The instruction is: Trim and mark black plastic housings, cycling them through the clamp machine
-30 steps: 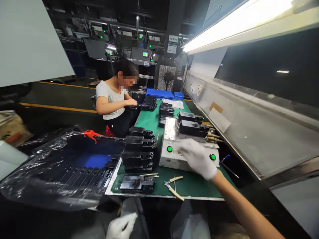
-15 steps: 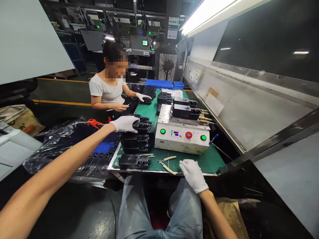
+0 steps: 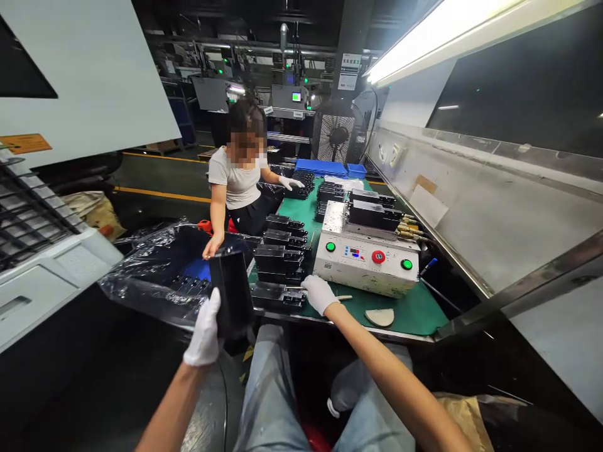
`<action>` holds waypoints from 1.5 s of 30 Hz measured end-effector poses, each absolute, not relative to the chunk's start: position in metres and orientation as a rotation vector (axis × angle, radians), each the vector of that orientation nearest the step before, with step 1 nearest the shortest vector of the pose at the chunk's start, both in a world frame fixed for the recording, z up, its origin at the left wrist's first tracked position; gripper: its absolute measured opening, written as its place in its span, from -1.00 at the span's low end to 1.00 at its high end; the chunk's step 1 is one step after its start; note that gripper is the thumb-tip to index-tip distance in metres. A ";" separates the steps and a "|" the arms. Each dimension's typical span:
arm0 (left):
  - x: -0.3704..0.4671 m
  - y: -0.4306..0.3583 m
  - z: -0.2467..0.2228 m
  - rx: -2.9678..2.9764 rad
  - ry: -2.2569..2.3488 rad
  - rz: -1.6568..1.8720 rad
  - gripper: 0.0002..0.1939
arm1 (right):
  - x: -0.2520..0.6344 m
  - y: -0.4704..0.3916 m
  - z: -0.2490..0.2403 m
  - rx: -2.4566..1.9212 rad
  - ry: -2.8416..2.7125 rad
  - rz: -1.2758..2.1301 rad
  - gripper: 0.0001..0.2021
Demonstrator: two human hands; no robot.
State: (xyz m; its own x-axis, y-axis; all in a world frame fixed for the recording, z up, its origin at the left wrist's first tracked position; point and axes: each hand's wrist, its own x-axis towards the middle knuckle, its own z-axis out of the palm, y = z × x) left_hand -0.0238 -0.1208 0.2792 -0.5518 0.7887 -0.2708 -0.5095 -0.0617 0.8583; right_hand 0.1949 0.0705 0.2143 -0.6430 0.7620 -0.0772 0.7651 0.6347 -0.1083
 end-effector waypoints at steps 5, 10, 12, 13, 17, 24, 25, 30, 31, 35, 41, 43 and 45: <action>-0.007 -0.173 0.231 -0.046 1.203 1.686 -0.43 | 0.189 0.078 0.218 1.311 2.709 -0.205 -0.82; 0.013 -0.198 0.220 -0.170 1.149 1.606 -0.48 | 0.205 0.073 0.237 1.283 2.781 -0.155 -0.76; 0.023 -0.206 0.219 -0.232 1.021 1.593 -0.51 | 0.224 0.066 0.241 1.301 2.802 -0.134 -0.74; 0.028 -0.209 0.219 -0.242 0.952 1.601 -0.51 | 0.238 0.061 0.241 1.307 2.803 -0.122 -0.74; 0.046 -0.213 0.219 -0.216 0.858 1.670 -0.38 | 0.308 0.032 0.222 1.575 2.910 -0.412 -0.73; 0.073 -0.191 0.234 -0.247 0.943 1.794 -0.39 | 0.358 -0.042 0.199 1.486 2.312 -2.604 -0.56; 0.076 -0.189 0.236 -0.265 0.944 1.828 -0.40 | 0.352 -0.050 0.203 1.459 2.227 -2.690 -0.52; 0.088 -0.196 0.243 -0.244 1.050 2.047 -0.42 | 0.299 -0.100 0.226 1.403 2.256 -2.422 -0.55; 0.089 -0.200 0.241 -0.261 1.069 2.061 -0.39 | 0.289 -0.113 0.228 1.353 2.345 -2.303 -0.55; 0.089 -0.221 0.229 -0.297 1.244 2.089 -0.27 | 0.264 -0.168 0.227 1.187 2.652 -1.938 -0.69; 0.088 -0.232 0.216 -0.145 1.473 2.109 -0.23 | 0.256 -0.217 0.207 1.319 2.958 -1.700 -0.68; 0.089 -0.232 0.217 -0.141 1.484 2.110 -0.22 | 0.256 -0.224 0.204 1.367 2.976 -1.667 -0.66; 0.091 -0.232 0.220 -0.187 1.481 2.116 -0.23 | 0.255 -0.230 0.203 1.371 2.966 -1.679 -0.66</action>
State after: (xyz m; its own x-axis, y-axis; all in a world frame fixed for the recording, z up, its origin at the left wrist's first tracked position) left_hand 0.0909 -0.2318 0.2202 -0.8420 0.3518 -0.4089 -0.5047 -0.2461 0.8275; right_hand 0.2555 -0.2295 0.2035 -0.6025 0.7929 0.0918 0.3295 0.3517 -0.8762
